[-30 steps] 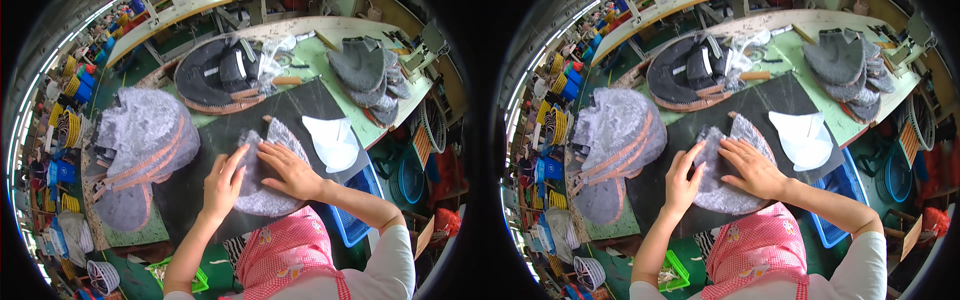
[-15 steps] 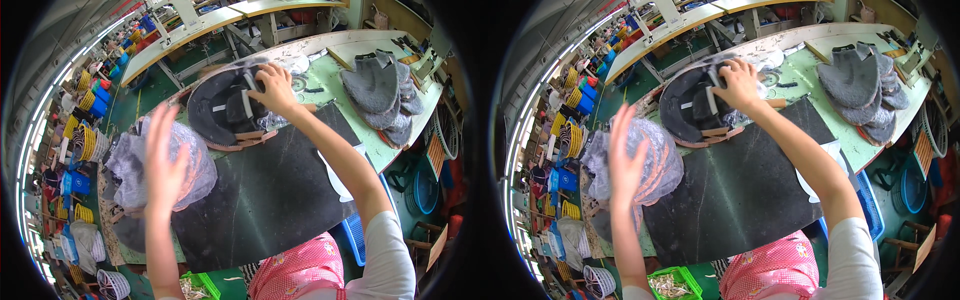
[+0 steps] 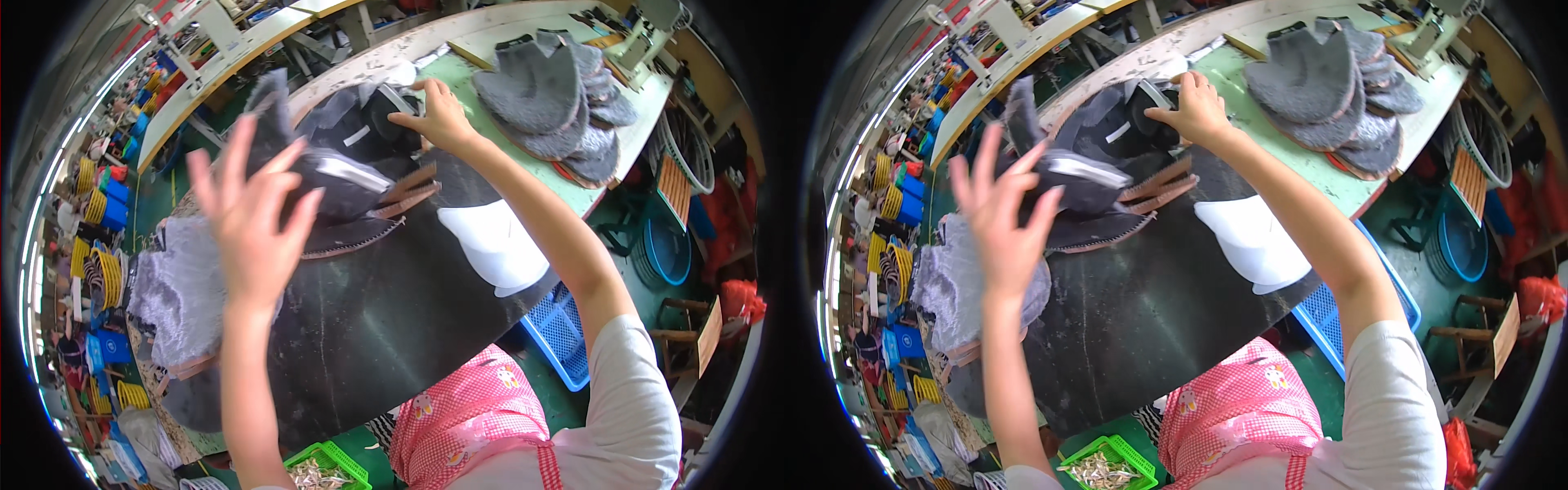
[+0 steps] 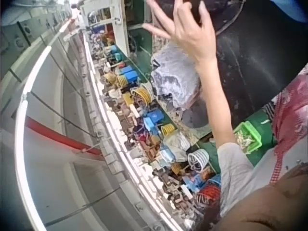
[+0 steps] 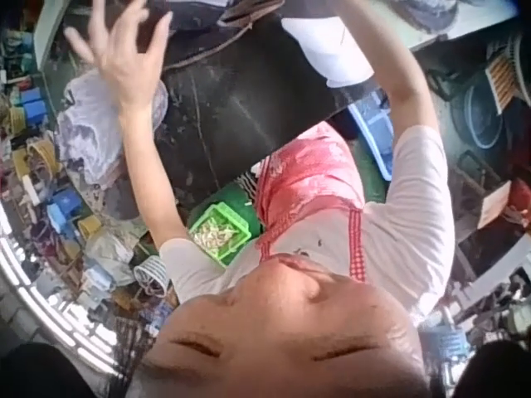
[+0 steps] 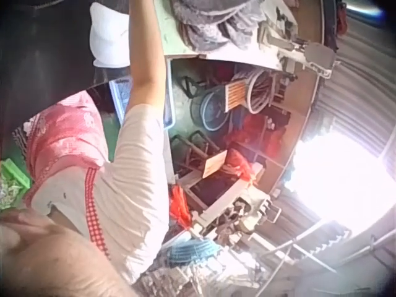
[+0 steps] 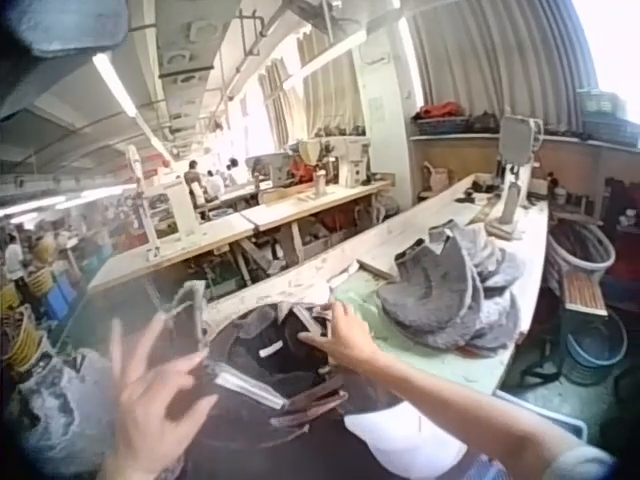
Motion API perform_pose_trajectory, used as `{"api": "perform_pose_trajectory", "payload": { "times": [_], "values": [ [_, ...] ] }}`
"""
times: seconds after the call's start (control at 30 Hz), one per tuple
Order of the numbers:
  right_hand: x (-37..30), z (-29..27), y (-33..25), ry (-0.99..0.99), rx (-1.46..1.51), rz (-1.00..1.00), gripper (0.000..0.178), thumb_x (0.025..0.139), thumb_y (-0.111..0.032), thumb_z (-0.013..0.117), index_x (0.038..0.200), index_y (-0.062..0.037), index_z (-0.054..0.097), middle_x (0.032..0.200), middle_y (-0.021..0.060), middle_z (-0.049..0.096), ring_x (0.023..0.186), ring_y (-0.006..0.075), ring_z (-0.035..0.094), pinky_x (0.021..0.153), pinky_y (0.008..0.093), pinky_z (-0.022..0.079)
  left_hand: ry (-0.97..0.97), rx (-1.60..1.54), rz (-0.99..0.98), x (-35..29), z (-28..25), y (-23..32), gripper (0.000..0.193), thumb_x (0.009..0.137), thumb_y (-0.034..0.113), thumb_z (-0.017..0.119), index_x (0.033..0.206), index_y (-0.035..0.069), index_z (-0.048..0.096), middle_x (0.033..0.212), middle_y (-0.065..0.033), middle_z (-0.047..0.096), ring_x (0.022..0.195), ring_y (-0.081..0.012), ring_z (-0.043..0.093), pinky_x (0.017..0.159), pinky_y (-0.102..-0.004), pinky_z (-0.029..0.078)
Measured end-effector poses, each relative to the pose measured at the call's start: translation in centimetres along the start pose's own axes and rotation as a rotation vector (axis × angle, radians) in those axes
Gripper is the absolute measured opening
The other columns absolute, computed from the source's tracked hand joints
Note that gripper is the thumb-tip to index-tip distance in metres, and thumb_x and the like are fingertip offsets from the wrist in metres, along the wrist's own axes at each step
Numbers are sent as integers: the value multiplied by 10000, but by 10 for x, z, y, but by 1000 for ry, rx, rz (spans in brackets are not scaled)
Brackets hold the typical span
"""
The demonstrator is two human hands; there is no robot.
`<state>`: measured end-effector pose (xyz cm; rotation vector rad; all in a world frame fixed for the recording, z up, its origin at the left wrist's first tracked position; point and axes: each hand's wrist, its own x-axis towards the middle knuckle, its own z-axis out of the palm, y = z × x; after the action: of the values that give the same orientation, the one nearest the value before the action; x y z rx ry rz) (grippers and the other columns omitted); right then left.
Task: Manually inserting liners and stiffeners into shoe upper components at a manufacturing workbench.
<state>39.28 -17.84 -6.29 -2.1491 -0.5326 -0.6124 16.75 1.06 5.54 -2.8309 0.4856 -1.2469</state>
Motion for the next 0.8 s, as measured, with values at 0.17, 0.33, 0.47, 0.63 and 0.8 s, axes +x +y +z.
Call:
{"api": "perform_pose_trajectory", "payload": {
  "times": [0.17,0.33,0.47,0.63,0.8],
  "values": [
    [-30,-105,-16,-552,123,-111,360,832,-318,736,1032,-38,633,961,113,680,814,254,665,733,370,525,141,-565,-662,-18,-80,9,177,913,57,630,1061,17,543,1065,-54,611,1008,-118,559,926,-268,425],
    [-88,-182,-15,-842,11,-103,343,784,-249,780,1010,-40,627,940,119,678,837,263,664,737,386,528,-189,-745,-849,-60,-68,13,166,938,84,632,1059,17,540,1006,-19,607,929,-92,571,834,-246,464],
    [-148,-190,-15,-799,-390,-80,589,718,-219,833,1194,-59,525,1097,148,601,1080,300,570,970,412,456,-336,-35,-456,-83,-8,63,579,803,172,729,1306,19,487,1305,-203,515,1258,-398,466,1077,-498,351],
    [-131,-188,-27,-1056,-304,254,557,680,-241,854,1090,-52,529,1106,145,565,1114,310,524,918,413,453,-744,-415,-156,-127,10,136,676,874,373,655,1422,40,443,1507,-186,371,1428,-368,306,1164,-564,184],
    [-144,-188,-15,-889,-378,25,542,682,-266,855,1067,-45,544,1071,132,575,1086,306,514,948,403,431,-627,-437,-219,-131,26,151,690,911,368,628,1462,32,385,1532,-203,321,1449,-372,264,1173,-569,148]
  ]
}}
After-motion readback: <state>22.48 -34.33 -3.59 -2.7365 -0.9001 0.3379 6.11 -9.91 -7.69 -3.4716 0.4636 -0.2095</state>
